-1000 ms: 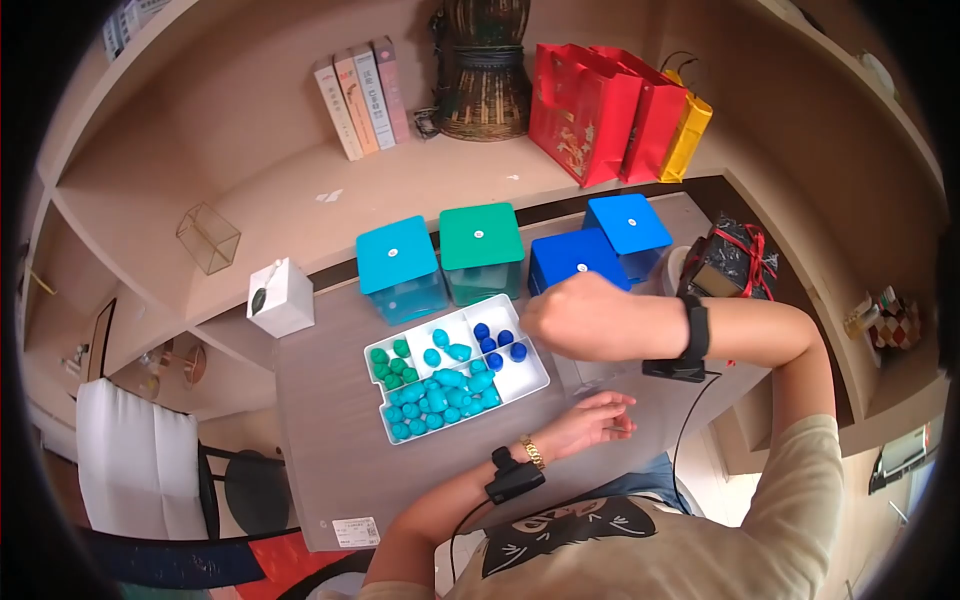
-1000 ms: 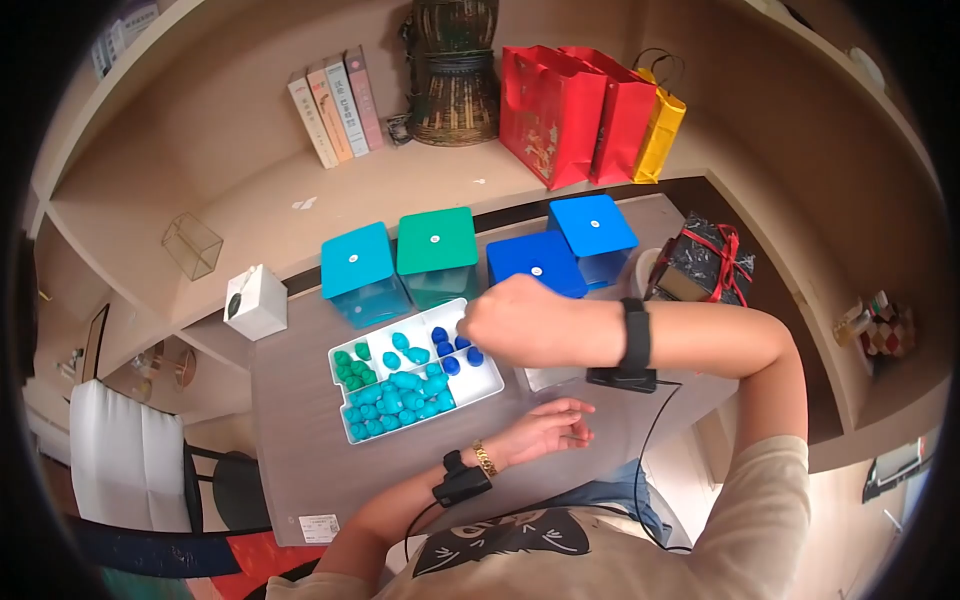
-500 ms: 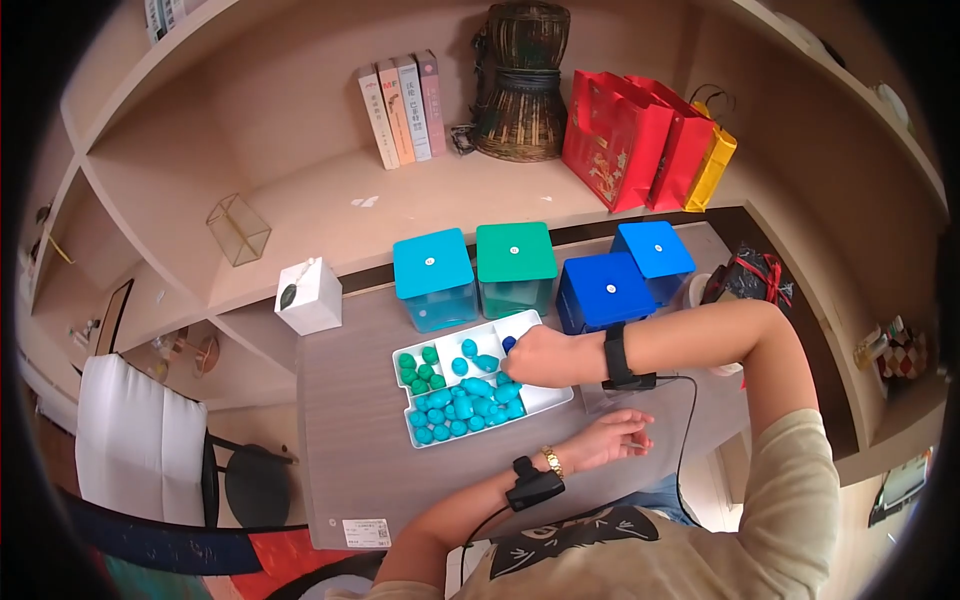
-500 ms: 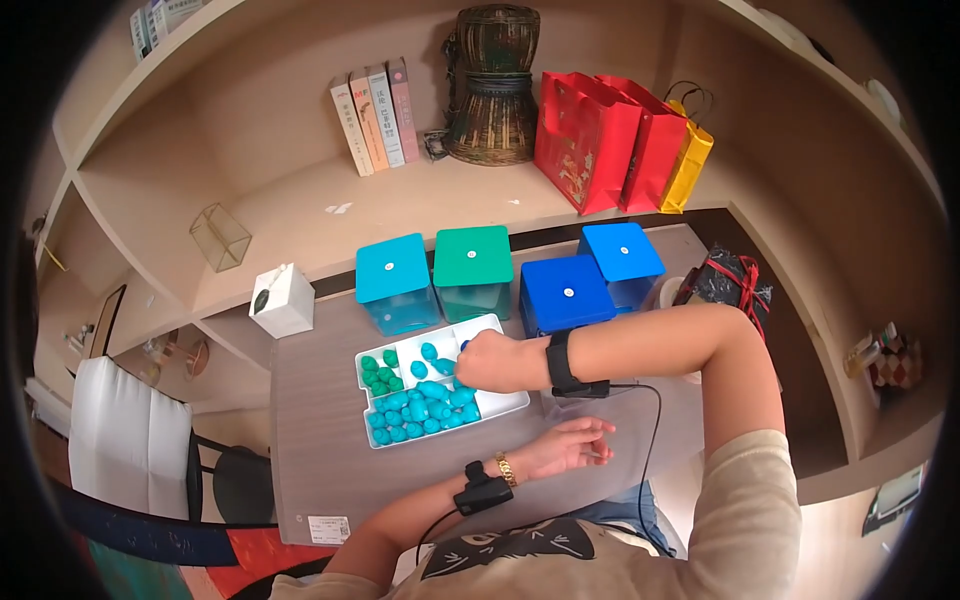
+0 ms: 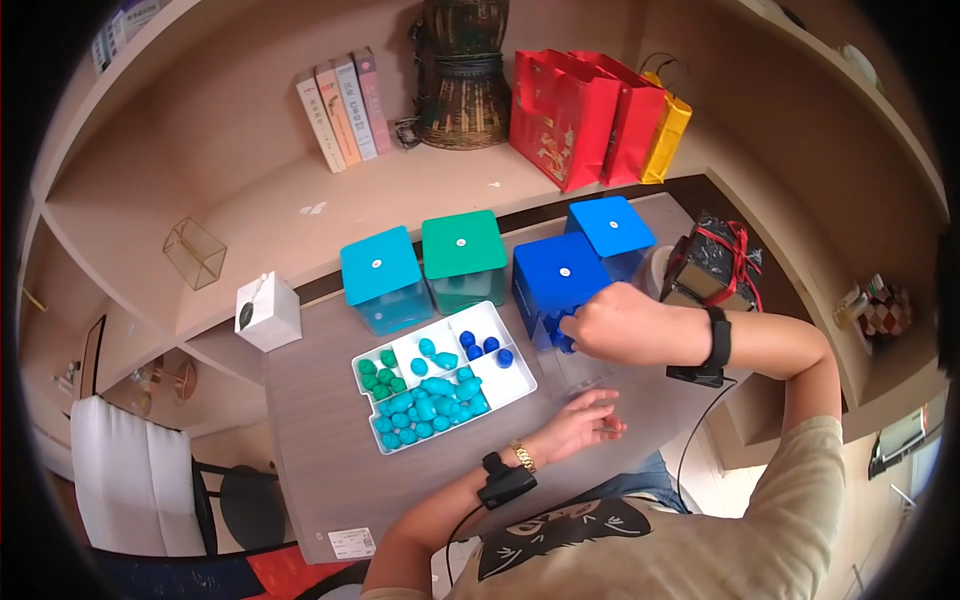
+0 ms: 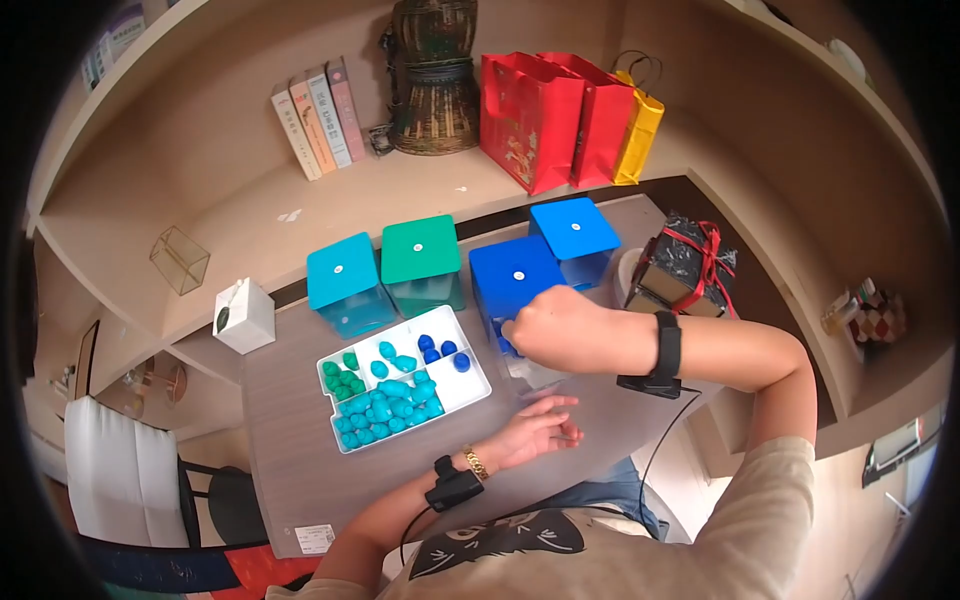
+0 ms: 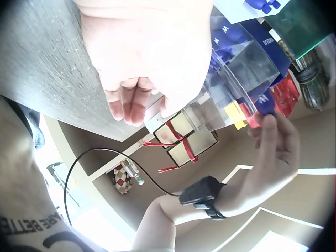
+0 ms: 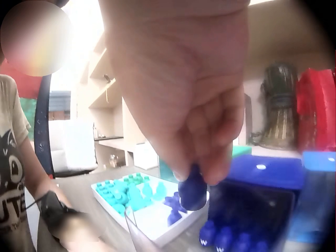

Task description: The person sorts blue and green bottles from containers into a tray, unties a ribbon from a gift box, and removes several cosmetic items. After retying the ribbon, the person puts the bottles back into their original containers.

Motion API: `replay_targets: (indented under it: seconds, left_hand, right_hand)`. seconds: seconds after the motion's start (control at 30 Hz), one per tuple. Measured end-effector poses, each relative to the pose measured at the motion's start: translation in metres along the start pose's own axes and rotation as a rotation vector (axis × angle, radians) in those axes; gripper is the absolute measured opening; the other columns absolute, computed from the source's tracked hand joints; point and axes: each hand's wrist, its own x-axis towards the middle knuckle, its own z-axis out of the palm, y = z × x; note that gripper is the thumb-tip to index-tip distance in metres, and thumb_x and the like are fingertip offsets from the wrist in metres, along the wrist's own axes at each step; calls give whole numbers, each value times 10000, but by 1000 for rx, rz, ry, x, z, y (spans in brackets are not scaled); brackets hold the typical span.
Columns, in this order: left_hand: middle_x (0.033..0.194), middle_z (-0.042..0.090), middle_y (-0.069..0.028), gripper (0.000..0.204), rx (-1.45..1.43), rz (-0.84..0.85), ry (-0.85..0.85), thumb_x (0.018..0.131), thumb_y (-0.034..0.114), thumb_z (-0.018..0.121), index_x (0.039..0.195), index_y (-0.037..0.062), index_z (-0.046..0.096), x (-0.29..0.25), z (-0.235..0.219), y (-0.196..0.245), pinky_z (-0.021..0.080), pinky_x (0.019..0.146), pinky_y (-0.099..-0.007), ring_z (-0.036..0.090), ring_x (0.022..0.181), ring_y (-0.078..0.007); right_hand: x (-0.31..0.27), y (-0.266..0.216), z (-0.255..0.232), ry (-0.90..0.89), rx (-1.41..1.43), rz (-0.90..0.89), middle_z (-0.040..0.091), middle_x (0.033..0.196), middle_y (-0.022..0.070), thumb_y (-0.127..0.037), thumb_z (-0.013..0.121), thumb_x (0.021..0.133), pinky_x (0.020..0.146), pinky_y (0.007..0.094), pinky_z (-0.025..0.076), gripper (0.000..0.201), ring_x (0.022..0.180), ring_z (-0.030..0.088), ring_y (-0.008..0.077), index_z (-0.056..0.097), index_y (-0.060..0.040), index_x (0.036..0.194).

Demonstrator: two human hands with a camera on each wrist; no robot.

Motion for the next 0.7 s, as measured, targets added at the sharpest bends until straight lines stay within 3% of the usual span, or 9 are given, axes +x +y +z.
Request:
replay_targets:
  seconds: [0.07,0.3,0.43,0.7]
  left_hand:
    - [1108,646,-148,527,-3,8,7,1069,126,526,1549,90,312,2,-2,-2,513,1040,-436,647,1151,-282]
    - [1120,647,-152,544,5,12,-13,1069,148,540,1551,77,299,-2,-2,1,513,1042,-438,644,1152,-273]
    - [1142,653,-158,545,-5,18,-35,1068,168,552,1544,80,302,1,-7,-2,517,1034,-432,651,1141,-267]
    - [1125,645,-162,540,-8,17,-14,1070,157,540,1546,69,302,0,-3,-1,520,1035,-437,646,1136,-267]
  right_hand:
    - [-5,3,22,-33,54,-17,691,673,183,-134,722,777,559,421,575,137,641,727,344,699,-10,829]
    - [5,7,88,-62,99,19,699,685,197,-171,749,777,580,420,588,240,668,738,346,712,20,917]
    - [9,2,99,-35,71,74,703,704,207,-187,764,776,596,428,595,268,685,738,362,697,37,906]
    - [9,3,99,-9,300,238,707,745,227,-178,740,792,645,476,594,205,727,729,399,688,9,859]
